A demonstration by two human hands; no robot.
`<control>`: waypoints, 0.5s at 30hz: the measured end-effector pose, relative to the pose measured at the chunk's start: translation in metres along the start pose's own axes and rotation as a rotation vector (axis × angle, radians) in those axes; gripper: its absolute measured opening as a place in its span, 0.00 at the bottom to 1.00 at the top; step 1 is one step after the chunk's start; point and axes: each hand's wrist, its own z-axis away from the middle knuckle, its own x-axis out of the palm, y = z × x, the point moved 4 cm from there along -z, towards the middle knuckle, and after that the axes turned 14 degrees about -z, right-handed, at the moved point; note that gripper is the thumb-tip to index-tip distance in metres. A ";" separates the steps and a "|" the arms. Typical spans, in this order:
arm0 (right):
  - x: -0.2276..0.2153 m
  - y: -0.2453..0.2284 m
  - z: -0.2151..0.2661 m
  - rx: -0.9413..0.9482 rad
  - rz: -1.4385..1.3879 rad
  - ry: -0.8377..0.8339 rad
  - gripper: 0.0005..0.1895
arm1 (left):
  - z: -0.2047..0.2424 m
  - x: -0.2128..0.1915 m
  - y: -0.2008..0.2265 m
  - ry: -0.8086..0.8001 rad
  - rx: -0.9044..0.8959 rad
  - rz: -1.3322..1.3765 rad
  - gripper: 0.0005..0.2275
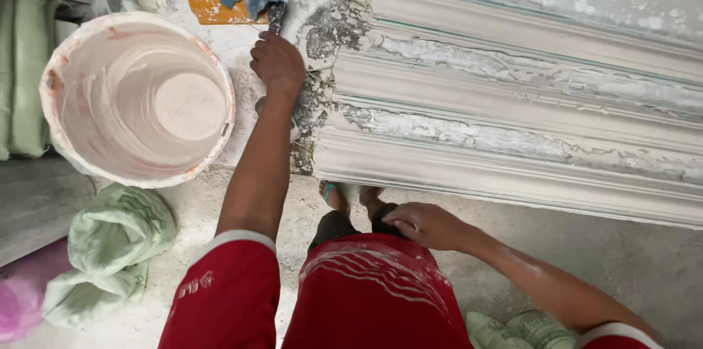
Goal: The person uses a small metal scraper to remove dried white residue from the grooves and surfaces of stacked white molded plaster moldings. They work along the length of each piece, occasionally lifting or repositioning moldings to access different areas.
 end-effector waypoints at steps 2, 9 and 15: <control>-0.010 0.016 0.001 0.018 -0.076 0.058 0.17 | 0.005 -0.015 0.000 -0.025 0.080 0.039 0.21; -0.015 0.064 -0.098 -0.184 -0.302 0.359 0.19 | 0.144 -0.157 -0.064 -0.449 0.037 0.543 0.22; -0.020 -0.058 -0.189 -0.295 0.159 0.274 0.27 | 0.280 -0.166 -0.113 -0.345 -0.306 0.827 0.20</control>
